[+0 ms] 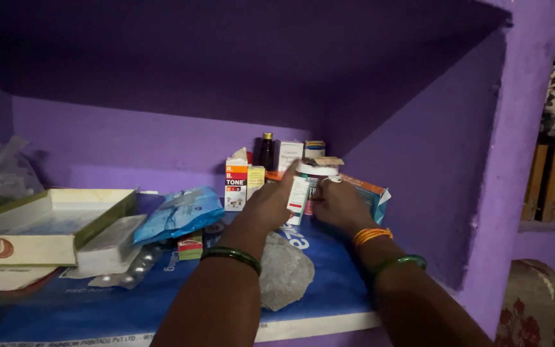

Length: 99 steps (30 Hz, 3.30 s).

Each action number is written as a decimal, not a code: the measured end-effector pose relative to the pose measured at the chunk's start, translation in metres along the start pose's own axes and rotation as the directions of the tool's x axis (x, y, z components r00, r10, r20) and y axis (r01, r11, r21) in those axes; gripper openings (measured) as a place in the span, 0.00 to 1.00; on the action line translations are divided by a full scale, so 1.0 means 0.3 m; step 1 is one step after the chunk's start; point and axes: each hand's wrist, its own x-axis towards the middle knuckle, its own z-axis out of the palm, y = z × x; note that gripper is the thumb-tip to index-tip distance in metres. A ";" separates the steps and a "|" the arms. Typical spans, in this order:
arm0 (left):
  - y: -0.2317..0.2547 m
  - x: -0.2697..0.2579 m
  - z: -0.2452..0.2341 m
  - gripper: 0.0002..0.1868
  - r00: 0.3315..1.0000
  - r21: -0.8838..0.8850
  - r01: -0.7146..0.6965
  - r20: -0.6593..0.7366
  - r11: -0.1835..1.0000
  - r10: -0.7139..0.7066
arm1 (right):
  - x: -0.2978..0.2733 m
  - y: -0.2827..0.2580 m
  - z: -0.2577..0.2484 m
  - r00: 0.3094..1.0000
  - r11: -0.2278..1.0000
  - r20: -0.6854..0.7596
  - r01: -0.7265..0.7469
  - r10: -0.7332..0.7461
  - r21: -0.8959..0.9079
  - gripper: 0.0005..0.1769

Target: Organize and sort various medicine bottles and blister packs on a shelf.

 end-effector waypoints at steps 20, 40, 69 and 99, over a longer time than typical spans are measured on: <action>-0.066 0.085 0.079 0.51 0.992 -0.250 0.120 -0.007 0.961 -0.126 | -0.021 -0.081 -0.067 0.997 0.944 -0.023 0.075 -0.072 0.320 0.26; -0.009 0.173 0.118 0.20 0.988 0.015 -0.066 0.138 0.998 0.063 | 0.013 0.102 0.072 0.985 0.988 0.074 -0.154 0.156 -0.026 0.22; 0.109 0.306 0.286 0.17 0.963 0.013 0.192 -0.197 0.981 -0.186 | -0.004 0.120 0.085 0.974 0.978 0.108 -0.205 0.201 0.033 0.14; 0.119 0.303 0.249 0.46 0.948 -0.326 0.258 -0.099 0.910 -0.304 | 0.060 0.115 0.078 0.980 0.984 -0.091 -0.178 0.178 0.008 0.19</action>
